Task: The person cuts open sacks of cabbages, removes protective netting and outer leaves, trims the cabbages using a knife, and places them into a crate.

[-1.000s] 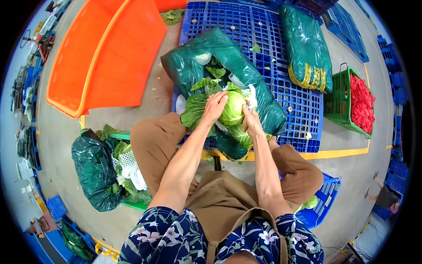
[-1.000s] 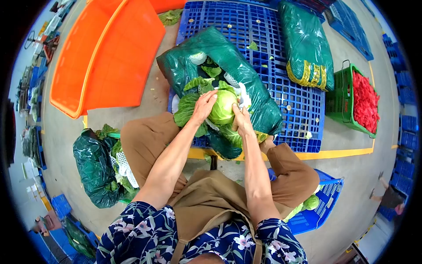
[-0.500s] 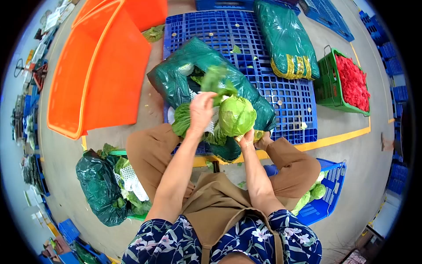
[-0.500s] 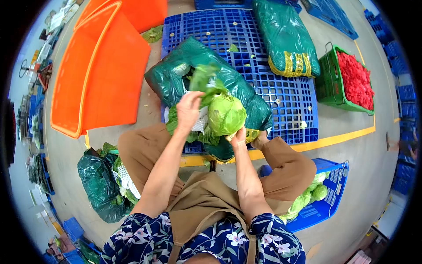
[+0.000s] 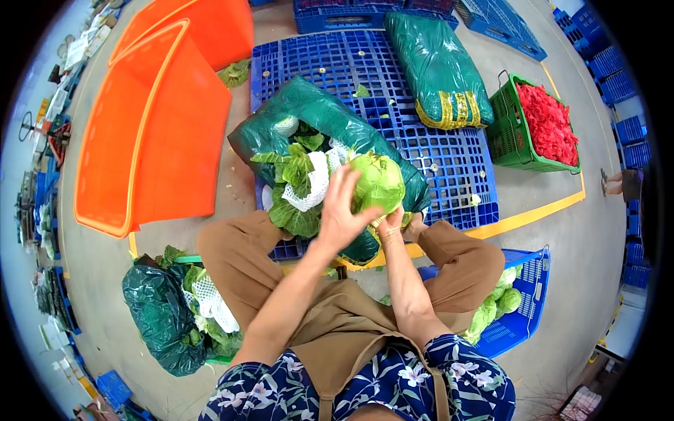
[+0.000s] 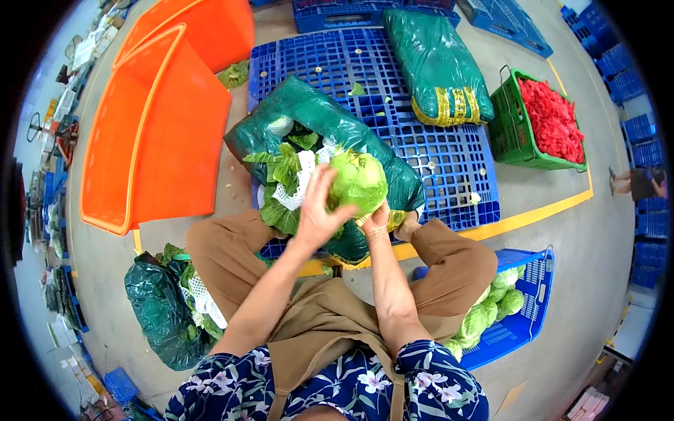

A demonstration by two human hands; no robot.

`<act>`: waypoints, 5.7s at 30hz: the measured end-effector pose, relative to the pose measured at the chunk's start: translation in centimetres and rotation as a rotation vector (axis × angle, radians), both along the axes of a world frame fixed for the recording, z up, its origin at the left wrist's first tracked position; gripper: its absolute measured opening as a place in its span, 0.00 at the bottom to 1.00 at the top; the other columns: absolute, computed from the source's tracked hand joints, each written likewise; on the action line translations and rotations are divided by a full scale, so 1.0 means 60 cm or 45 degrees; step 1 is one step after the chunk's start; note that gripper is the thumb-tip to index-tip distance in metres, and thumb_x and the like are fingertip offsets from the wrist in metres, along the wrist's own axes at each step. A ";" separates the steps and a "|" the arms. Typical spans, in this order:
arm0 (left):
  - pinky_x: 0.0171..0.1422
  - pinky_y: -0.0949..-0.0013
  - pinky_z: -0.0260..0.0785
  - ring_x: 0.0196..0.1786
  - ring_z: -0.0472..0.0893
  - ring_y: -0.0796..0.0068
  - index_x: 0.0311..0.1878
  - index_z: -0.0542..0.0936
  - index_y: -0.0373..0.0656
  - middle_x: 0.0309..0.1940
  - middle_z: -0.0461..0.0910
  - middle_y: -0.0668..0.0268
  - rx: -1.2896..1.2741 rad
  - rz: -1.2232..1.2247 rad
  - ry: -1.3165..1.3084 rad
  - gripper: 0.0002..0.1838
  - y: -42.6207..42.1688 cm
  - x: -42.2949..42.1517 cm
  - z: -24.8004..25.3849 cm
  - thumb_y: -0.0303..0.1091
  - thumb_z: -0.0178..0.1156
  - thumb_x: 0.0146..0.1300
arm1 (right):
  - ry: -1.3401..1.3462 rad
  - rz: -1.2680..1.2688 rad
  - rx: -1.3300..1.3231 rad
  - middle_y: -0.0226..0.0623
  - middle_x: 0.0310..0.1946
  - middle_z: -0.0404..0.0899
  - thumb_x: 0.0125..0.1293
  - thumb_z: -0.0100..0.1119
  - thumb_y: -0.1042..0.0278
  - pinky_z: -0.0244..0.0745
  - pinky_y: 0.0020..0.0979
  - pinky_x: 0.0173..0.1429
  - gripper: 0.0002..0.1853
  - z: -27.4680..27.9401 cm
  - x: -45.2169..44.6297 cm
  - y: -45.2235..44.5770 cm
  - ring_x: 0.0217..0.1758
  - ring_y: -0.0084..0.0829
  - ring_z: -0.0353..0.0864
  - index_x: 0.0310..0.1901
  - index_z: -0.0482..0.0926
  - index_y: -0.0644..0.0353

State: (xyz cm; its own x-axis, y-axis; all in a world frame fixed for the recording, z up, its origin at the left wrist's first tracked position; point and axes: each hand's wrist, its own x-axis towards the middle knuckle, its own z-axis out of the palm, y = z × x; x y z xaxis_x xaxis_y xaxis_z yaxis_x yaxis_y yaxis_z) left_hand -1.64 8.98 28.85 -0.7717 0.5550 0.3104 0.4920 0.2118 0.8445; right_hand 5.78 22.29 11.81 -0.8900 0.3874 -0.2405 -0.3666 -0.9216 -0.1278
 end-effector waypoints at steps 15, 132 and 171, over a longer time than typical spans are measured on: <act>0.45 0.61 0.72 0.42 0.78 0.53 0.42 0.77 0.36 0.38 0.77 0.56 0.047 0.361 0.280 0.09 -0.028 0.080 0.087 0.25 0.61 0.58 | 0.203 -0.109 0.094 0.44 0.64 0.68 0.69 0.44 0.48 0.68 0.49 0.66 0.30 0.081 0.047 -0.052 0.64 0.46 0.69 0.65 0.65 0.59; 0.48 0.27 0.69 0.59 0.74 0.48 0.66 0.67 0.52 0.63 0.69 0.57 0.846 -0.405 -2.449 0.31 -0.129 0.067 -0.079 0.60 0.46 0.66 | 0.089 0.569 0.543 0.38 0.67 0.65 0.52 0.70 0.57 0.60 0.40 0.71 0.33 0.116 0.062 -0.052 0.69 0.37 0.64 0.60 0.74 0.57; 0.57 0.58 0.75 0.53 0.80 0.61 0.59 0.72 0.38 0.53 0.78 0.55 1.071 -0.425 -2.323 0.33 -0.141 0.057 -0.127 0.59 0.42 0.69 | -0.824 1.081 2.590 0.61 0.33 0.77 0.46 0.61 0.24 0.73 0.46 0.46 0.46 0.361 0.092 -0.062 0.40 0.50 0.80 0.38 0.71 0.74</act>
State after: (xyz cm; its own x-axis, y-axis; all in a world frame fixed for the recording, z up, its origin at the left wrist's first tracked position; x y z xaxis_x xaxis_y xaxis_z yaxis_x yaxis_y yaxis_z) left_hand 1.75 0.50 21.26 -0.3394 0.8744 -0.3467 -0.9406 -0.3167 0.1221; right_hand 11.30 18.57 33.45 -0.9183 0.1186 -0.3777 0.3599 0.6479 -0.6714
